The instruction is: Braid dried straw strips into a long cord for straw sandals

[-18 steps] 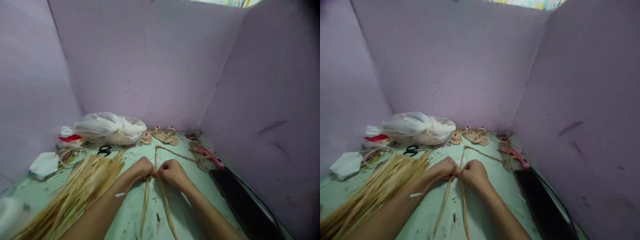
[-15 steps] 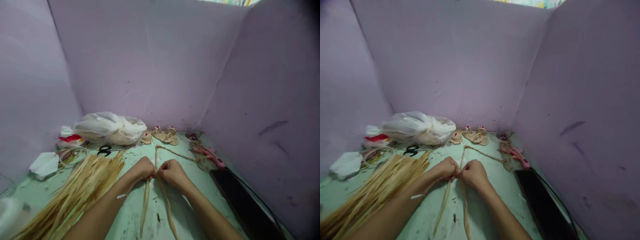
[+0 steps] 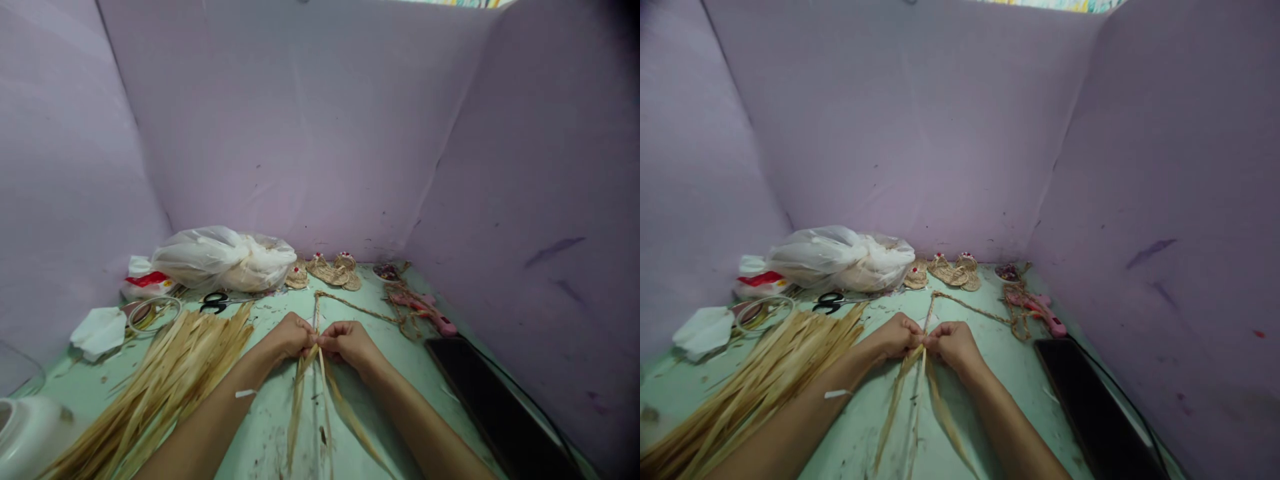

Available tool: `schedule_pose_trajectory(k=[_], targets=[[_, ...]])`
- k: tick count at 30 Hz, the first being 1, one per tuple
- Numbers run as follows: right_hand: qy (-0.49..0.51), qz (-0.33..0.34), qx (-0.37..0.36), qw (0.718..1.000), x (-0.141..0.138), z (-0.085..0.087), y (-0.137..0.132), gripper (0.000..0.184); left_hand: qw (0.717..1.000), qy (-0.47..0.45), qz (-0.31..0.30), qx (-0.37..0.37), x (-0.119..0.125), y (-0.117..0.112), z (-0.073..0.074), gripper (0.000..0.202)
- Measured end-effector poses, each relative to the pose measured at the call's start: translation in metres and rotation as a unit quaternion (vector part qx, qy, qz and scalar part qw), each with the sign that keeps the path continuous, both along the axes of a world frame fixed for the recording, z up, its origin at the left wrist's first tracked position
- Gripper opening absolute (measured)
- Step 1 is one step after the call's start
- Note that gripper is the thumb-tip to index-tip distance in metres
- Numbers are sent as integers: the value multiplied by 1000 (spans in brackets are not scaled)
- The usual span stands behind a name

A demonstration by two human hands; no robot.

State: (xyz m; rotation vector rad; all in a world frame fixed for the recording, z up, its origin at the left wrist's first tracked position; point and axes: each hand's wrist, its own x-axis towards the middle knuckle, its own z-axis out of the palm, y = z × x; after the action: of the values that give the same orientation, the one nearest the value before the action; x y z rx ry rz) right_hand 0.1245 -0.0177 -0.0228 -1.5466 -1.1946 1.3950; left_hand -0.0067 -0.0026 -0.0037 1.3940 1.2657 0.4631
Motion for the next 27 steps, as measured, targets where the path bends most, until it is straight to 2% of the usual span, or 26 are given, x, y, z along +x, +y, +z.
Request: schedule_pose_trajectory(k=[5,7,10,12,16,22,25,27], targets=[[49,-41,31,997,-5,2,-5,23,998,-61,-4,-2,-4,2,-2,19],[111,-52,5,992,-6,7,-8,24,996,-90,-5,-9,-5,2,-4,19],[184,-7,-47,982,-6,12,-10,19,995,-102,-14,-10,-5,3,-8,22],[173,35,-66,982,-5,13,-9,7,996,-92,-23,1,-5,4,-9,26],[107,66,-97,987,-1,12,-6,22,997,-74,-33,17,-4,4,-10,25],[51,67,-76,994,3,6,-4,26,996,-52,-76,10,-9,8,-12,16],[55,56,-72,994,3,3,-3,23,991,-56,-125,-3,-15,10,-8,20],[61,51,-73,994,3,2,-2,19,989,-58,-136,-13,-18,10,-4,22]])
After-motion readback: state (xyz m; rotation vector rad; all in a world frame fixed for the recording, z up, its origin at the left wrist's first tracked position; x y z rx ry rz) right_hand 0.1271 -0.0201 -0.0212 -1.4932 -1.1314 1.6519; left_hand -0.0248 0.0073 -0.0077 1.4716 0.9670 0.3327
